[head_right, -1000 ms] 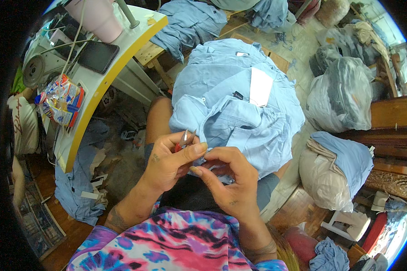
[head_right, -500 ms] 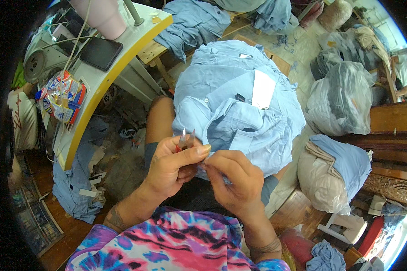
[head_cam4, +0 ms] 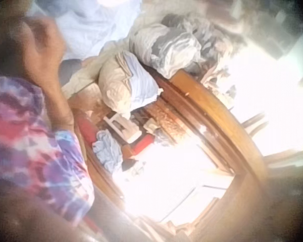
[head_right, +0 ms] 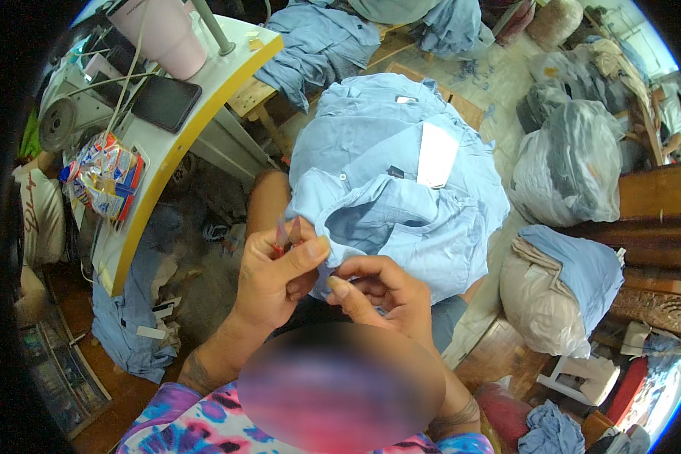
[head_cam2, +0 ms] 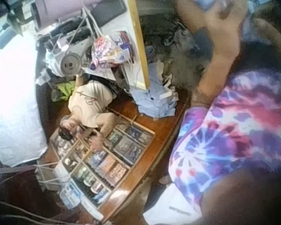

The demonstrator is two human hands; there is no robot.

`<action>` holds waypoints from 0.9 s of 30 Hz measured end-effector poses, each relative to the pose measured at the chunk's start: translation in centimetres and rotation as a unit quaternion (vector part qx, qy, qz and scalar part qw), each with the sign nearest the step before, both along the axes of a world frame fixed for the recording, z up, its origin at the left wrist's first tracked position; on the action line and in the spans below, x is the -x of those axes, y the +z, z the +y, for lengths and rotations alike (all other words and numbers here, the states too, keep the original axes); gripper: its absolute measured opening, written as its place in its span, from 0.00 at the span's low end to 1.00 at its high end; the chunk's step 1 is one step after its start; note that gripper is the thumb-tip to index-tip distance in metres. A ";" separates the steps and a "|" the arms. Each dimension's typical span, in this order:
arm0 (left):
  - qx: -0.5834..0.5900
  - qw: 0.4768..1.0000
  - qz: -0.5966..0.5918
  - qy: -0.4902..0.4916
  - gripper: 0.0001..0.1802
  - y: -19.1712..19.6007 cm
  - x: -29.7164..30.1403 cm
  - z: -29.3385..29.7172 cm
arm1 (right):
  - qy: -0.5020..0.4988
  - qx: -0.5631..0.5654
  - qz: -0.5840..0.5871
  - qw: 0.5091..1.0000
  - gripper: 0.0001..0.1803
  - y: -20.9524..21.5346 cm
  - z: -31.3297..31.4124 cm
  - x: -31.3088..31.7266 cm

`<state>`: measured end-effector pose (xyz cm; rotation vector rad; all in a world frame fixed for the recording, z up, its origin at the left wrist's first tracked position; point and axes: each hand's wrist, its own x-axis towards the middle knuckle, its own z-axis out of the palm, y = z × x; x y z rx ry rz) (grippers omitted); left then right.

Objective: The person uses small shears to trim loose threads from the collars and labels of several light blue collared shirts gathered in a large pile on their lap.

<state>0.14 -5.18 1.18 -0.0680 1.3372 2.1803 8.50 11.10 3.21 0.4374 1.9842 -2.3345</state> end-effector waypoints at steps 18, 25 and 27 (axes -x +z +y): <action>0.068 0.991 0.117 0.009 0.09 -1.9 -1.7 2.4 | -0.097 -0.023 -0.047 0.994 0.15 -0.5 0.5 -0.8; 0.031 0.995 0.095 0.016 0.13 -2.2 -1.7 2.4 | -0.088 0.033 -0.054 0.994 0.15 -0.8 1.0 -1.0; 0.026 0.995 0.094 0.013 0.11 -2.7 -1.8 2.4 | -0.095 0.042 -0.055 0.993 0.15 -0.8 0.8 -1.0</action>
